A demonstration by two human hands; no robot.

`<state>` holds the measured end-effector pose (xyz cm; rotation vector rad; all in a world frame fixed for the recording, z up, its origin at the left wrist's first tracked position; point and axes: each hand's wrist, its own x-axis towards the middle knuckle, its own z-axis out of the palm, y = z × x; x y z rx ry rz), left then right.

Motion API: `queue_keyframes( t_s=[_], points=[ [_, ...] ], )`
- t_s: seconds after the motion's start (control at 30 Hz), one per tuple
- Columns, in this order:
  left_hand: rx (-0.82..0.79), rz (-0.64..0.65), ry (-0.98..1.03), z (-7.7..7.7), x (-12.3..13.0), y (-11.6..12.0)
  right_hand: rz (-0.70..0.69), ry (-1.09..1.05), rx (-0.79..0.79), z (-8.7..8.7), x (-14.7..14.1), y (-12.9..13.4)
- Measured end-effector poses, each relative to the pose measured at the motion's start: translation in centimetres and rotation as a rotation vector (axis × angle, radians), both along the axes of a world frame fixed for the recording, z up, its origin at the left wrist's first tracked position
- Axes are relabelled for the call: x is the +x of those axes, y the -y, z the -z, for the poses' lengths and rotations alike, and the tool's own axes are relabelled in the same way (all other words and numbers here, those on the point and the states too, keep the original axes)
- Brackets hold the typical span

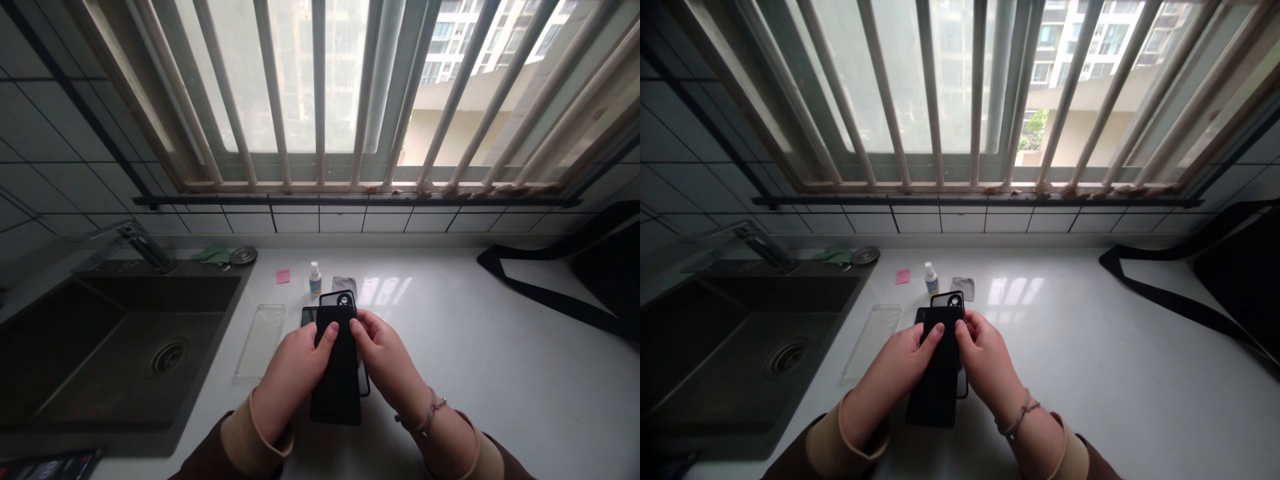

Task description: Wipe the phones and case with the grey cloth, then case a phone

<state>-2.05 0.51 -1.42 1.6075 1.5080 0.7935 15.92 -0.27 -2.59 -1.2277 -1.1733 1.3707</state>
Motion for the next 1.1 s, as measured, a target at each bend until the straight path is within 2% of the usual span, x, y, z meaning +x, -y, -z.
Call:
queue_keyframes(
  t_s=[0.13, 0.33, 0.47, 0.57, 0.73, 0.9, 1.1],
  points=[
    [-0.041, 0.02, 0.087, 0.1, 0.3, -0.1, 0.009, -0.037, 0.029, -0.4, 0.1, 0.1],
    [0.005, -0.081, 0.353, 0.1, 0.7, 0.2, 0.015, -0.051, 0.028, -0.9, 0.4, 0.0],
    [-0.086, 0.008, 0.452, -0.3, 1.0, 0.3, 0.02, 0.06, 0.079, -0.8, 0.5, 0.0],
    [-0.125, 0.063, 0.511, -0.3, 1.1, 0.3, 0.017, 0.066, 0.079, -0.8, 0.4, 0.0],
    [-0.157, 0.036, 0.492, -0.1, 1.0, 0.2, -0.025, -0.011, 0.052, -0.6, 0.4, 0.0],
    [-0.195, 0.005, 0.504, 0.0, 0.9, 0.2, -0.078, -0.063, -0.055, -0.4, 0.4, 0.0],
    [-0.231, -0.01, 0.512, 0.2, 1.1, 0.3, -0.083, -0.081, -0.061, -0.3, 0.4, 0.2]
  ],
)
